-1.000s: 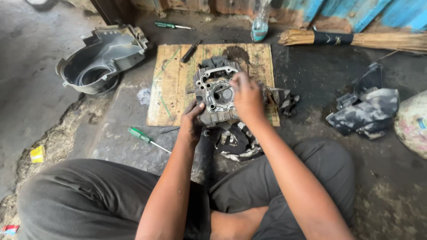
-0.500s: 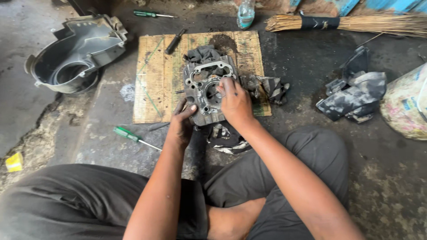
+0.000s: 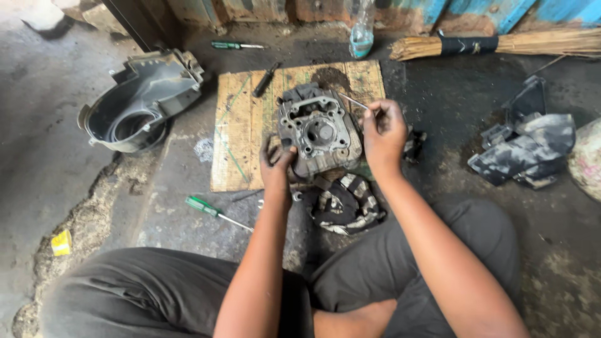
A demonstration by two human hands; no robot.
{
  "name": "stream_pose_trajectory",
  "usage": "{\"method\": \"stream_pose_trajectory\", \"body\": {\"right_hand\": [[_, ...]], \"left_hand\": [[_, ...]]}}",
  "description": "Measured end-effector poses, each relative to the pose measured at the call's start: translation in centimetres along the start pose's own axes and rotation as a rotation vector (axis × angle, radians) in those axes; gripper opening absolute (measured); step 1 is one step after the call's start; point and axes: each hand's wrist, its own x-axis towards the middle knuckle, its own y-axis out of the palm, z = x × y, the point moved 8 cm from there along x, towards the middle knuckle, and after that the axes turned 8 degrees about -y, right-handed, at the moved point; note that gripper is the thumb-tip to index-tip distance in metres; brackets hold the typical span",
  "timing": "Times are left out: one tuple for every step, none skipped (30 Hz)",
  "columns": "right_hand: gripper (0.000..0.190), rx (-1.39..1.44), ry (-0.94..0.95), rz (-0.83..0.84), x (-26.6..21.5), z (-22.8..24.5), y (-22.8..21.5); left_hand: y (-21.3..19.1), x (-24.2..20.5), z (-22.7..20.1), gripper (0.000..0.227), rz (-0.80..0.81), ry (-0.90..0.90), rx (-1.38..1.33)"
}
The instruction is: The person sits on the floor and cleans a disassembled engine cylinder block using a rag. They wipe the exterior surfaces and the interior bore of the cylinder, rotating the block to access different areas. The person also uses a small metal tool to scrape or clean specific spots inside the cylinder.
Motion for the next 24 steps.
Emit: {"method": "stream_pose_trajectory", "body": {"right_hand": [[0.01, -0.071, 0.008, 0.068, 0.0, 0.1, 0.6], [0.011, -0.143, 0.016, 0.135, -0.3, 0.3, 1.0], [0.011, -0.214, 0.027, 0.206, -0.7, 0.7, 1.5], [0.017, -0.222, -0.052, 0.266, -1.2, 1.8, 2.4], [0.023, -0.222, -0.13, 0.333, -1.8, 2.8, 3.7], [0.028, -0.22, -0.208, 0.401, -2.5, 3.9, 4.9], [0.032, -0.192, -0.096, 0.403, -2.9, 3.5, 5.7], [0.036, -0.165, 0.017, 0.407, -3.4, 3.1, 6.4], [0.039, -0.132, 0.129, 0.415, -3.9, 2.7, 7.5], [0.045, -0.175, 0.076, 0.408, -3.8, 3.4, 8.0], [0.051, -0.219, 0.021, 0.402, -3.7, 3.8, 7.7], [0.058, -0.261, -0.035, 0.394, -3.6, 4.0, 7.3], [0.056, -0.375, -0.098, 0.423, -3.3, 4.1, 7.0], [0.053, -0.488, -0.163, 0.449, -3.0, 3.9, 6.9], [0.05, -0.611, -0.224, 0.47, -2.9, 3.6, 6.6], [0.048, -0.71, -0.221, 0.527, -2.9, 2.5, 6.6], [0.047, -0.808, -0.215, 0.583, -2.9, 1.4, 6.8], [0.046, -0.906, -0.21, 0.638, -3.1, 0.4, 6.8], [0.043, -0.9, -0.207, 0.628, -3.4, 0.0, 6.7], [0.04, -0.895, -0.204, 0.617, -3.7, -0.4, 6.4], [0.038, -0.886, -0.202, 0.609, -4.0, -0.6, 6.2], [0.038, -0.881, -0.21, 0.61, -4.2, -0.7, 5.9], [0.039, -0.873, -0.218, 0.606, -4.3, -0.7, 5.8], [0.039, -0.865, -0.227, 0.602, -4.3, -0.7, 5.9]], "left_hand": [[-0.2, -0.5, -1.6, 0.09, -0.121, 0.167, 0.131], [-0.4, -1.2, -3.4, 0.094, -0.24, 0.335, 0.262], [0.7, -1.8, -4.9, 0.085, -0.17, 0.474, 0.447], [1.9, -2.4, -6.2, 0.078, -0.097, 0.613, 0.631], [2.8, -3.2, -7.1, 0.072, -0.033, 0.746, 0.818], [3.4, -3.7, -7.8, 0.065, 0.034, 0.815, 0.826], [4.2, -4.3, -8.3, 0.058, 0.093, 0.886, 0.837], [4.9, -5.0, -8.7, 0.051, 0.154, 0.957, 0.848], [4.9, -4.9, -8.9, 0.046, 0.158, 0.904, 0.874], [4.9, -4.9, -8.9, 0.04, 0.162, 0.849, 0.898], [4.5, -4.6, -8.8, 0.034, 0.166, 0.794, 0.918], [3.1, -3.8, -8.9, 0.031, 0.083, 0.722, 0.989], [2.1, -2.9, -9.1, 0.028, 0.005, 0.651, 1.045], [0.9, -1.9, -9.4, 0.025, -0.073, 0.576, 1.098], [-0.8, -1.0, -9.5, 0.023, -0.182, 0.476, 1.055], [-3.0, 0.1, -9.4, 0.023, -0.288, 0.375, 1.008], [-5.2, 0.8, -8.9, 0.024, -0.392, 0.271, 0.96], [-6.4, 1.5, -7.5, 0.024, -0.382, 0.171, 1.017], [-7.7, 2.3, -6.1, 0.026, -0.374, 0.07, 1.075], [-8.9, 2.9, -4.4, 0.028, -0.364, -0.032, 1.131], [-9.3, 3.2, -3.1, 0.028, -0.333, -0.049, 1.166], [-9.4, 3.3, -1.7, 0.029, -0.301, -0.066, 1.2], [-9.7, 3.4, -0.7, 0.03, -0.271, -0.08, 1.236], [-10.4, 3.3, 0.0, 0.031, -0.245, -0.104, 1.272]]}}
